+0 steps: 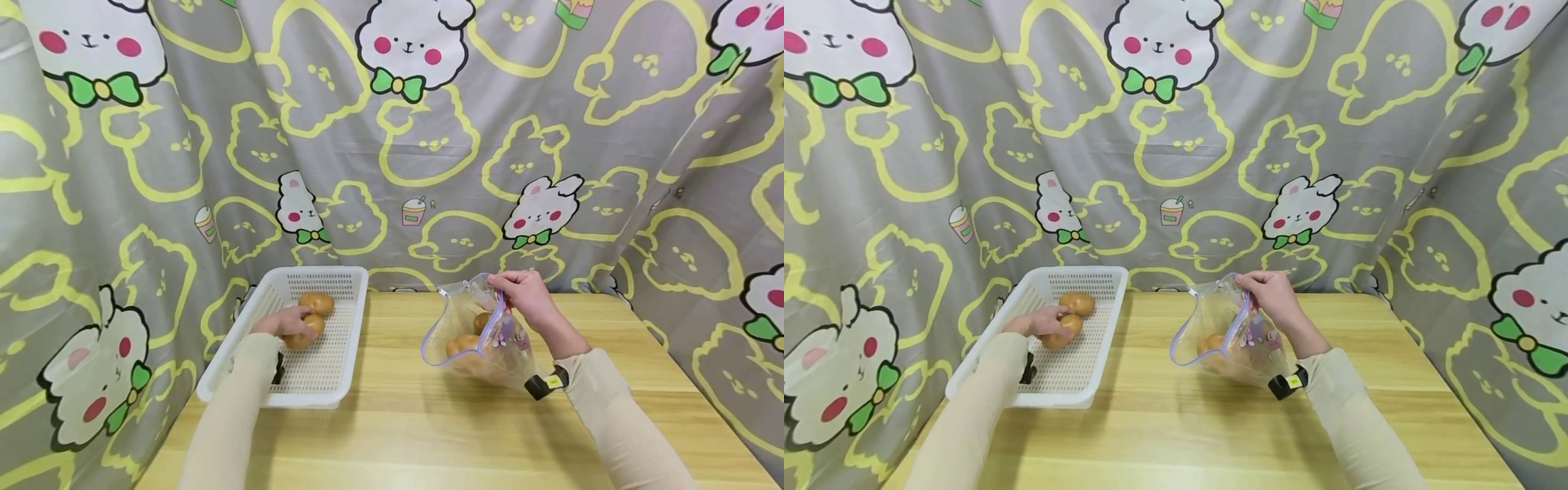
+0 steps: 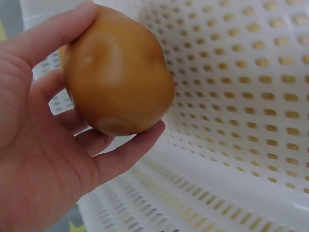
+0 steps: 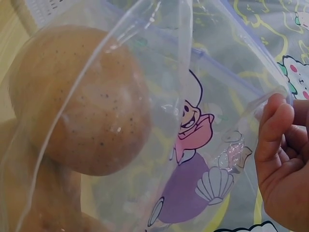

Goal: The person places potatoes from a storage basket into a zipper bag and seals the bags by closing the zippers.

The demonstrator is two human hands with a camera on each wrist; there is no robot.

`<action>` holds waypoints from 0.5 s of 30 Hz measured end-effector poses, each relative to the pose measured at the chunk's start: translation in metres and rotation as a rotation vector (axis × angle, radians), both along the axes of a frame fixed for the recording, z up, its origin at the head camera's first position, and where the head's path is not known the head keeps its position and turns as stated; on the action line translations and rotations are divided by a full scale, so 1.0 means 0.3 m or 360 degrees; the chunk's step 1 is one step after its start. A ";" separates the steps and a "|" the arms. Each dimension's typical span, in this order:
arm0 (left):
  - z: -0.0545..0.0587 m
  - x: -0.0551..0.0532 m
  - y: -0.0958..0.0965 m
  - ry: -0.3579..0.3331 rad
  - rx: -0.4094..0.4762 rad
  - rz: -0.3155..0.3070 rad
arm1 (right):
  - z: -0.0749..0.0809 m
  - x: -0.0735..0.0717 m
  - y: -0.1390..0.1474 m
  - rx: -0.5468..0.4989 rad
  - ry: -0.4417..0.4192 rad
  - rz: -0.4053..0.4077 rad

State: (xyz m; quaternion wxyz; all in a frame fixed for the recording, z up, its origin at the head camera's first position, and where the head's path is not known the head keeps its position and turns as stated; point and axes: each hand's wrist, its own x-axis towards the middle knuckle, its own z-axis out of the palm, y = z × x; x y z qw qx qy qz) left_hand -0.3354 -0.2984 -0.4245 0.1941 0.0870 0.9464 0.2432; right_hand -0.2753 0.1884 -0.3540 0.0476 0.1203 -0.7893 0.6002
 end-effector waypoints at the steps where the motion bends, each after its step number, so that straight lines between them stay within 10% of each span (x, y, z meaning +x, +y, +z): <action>1: 0.006 -0.001 0.006 0.0027 -0.0001 -0.0016 | 0.000 0.000 -0.001 -0.0006 0.0003 0.0007; 15: 0.114 0.027 0.094 0.0318 0.0506 -0.0081 | 0.005 0.008 -0.008 -0.0040 0.0022 0.0034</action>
